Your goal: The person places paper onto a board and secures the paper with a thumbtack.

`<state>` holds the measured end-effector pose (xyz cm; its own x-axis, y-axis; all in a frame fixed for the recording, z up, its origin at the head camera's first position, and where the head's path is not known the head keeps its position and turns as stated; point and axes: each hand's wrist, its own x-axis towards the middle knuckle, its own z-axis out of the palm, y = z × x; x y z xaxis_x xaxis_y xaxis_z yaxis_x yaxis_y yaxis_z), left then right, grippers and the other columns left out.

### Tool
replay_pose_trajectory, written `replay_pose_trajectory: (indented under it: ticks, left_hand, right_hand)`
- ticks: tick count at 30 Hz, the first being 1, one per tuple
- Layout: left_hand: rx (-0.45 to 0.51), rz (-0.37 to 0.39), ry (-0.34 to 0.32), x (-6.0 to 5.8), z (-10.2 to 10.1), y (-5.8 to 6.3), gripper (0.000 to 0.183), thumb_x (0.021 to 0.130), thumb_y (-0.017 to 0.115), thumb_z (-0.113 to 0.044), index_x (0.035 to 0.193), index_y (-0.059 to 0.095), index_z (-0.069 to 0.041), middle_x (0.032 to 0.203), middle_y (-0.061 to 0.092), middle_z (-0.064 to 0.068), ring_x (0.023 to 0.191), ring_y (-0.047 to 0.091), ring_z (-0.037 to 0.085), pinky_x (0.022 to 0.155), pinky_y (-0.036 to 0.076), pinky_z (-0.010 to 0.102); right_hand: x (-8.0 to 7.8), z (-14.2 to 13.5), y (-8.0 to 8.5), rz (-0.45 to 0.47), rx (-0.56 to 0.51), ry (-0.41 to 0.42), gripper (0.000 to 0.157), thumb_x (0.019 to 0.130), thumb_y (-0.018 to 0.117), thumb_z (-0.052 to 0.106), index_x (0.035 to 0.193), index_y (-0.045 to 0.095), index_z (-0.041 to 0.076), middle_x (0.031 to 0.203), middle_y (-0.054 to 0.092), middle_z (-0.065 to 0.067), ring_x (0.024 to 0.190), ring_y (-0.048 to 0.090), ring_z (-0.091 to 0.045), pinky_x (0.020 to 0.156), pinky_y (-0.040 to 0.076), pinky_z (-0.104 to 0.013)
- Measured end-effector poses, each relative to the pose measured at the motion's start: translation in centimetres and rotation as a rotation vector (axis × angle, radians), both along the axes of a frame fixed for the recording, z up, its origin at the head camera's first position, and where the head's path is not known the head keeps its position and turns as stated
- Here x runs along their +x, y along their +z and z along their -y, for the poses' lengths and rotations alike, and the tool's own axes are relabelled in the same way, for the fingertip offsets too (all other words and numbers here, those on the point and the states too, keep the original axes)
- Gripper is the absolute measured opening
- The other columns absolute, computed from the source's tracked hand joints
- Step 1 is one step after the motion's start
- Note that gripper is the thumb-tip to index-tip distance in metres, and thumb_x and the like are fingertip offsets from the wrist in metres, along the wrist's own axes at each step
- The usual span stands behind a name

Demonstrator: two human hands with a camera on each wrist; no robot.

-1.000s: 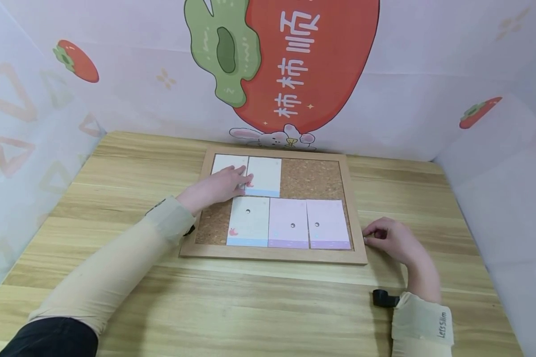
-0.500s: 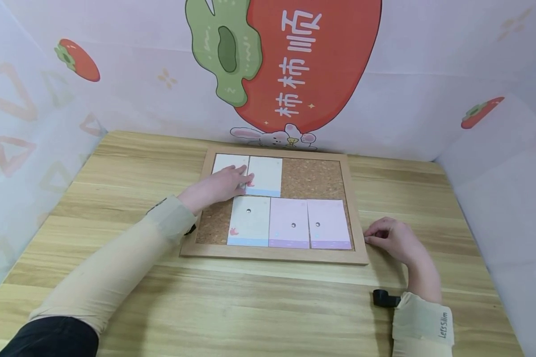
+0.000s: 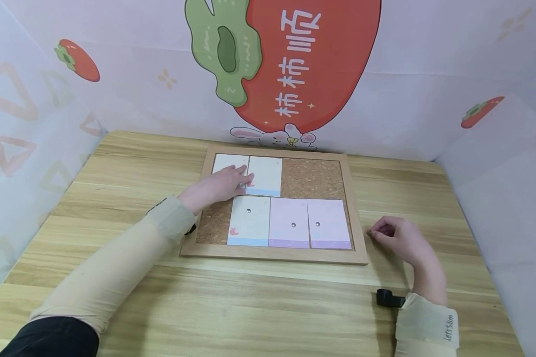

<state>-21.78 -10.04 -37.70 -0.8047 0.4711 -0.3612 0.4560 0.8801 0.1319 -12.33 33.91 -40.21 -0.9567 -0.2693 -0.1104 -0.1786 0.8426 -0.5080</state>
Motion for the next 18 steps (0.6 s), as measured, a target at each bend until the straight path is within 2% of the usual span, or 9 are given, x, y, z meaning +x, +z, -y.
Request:
replay_pose_trajectory:
  ticks: [5, 11, 16, 18]
  left_hand:
    - [-0.001, 0.008, 0.003, 0.1, 0.0, 0.2, 0.056, 0.103, 0.056, -0.025, 0.154, 0.038, -0.013, 0.162, 0.031, 0.021, 0.146, 0.035, 0.044, 0.122, 0.03, 0.047]
    - [0.0, 0.018, 0.007, 0.0, 0.0, 0.2, 0.056, 0.103, 0.055, -0.025, 0.155, 0.037, -0.013, 0.162, 0.029, 0.021, 0.146, 0.034, 0.044, 0.123, 0.03, 0.047]
    - [-0.001, 0.016, 0.001, 0.0, 0.0, 0.3, 0.056, 0.103, 0.055, -0.024, 0.154, 0.038, -0.012, 0.162, 0.029, 0.022, 0.146, 0.035, 0.045, 0.122, 0.03, 0.047]
    - [-0.003, 0.013, -0.002, 0.0, 0.0, 0.3, 0.056, 0.103, 0.056, -0.025, 0.154, 0.038, -0.012, 0.162, 0.03, 0.022, 0.146, 0.035, 0.045, 0.122, 0.03, 0.047]
  right_hand:
    - [0.1, 0.1, 0.3, -0.046, -0.049, -0.007, 0.007, 0.092, 0.069, 0.007, 0.086, 0.069, 0.01, 0.078, 0.068, 0.001, 0.068, 0.05, 0.003, 0.06, 0.042, -0.019]
    - [0.3, 0.4, 0.6, -0.11, -0.112, -0.025, 0.004, 0.091, 0.069, 0.006, 0.09, 0.067, 0.003, 0.077, 0.065, 0.003, 0.068, 0.05, 0.004, 0.057, 0.043, -0.017]
    - [0.5, 0.9, 1.2, -0.136, -0.141, -0.079, 0.005, 0.094, 0.069, 0.012, 0.093, 0.07, 0.007, 0.079, 0.069, -0.005, 0.065, 0.051, 0.001, 0.054, 0.043, -0.019]
    - [0.5, 1.2, 1.4, -0.15, -0.156, -0.097, 0.007, 0.094, 0.069, 0.014, 0.094, 0.072, 0.008, 0.08, 0.071, -0.002, 0.065, 0.052, 0.002, 0.054, 0.044, -0.018]
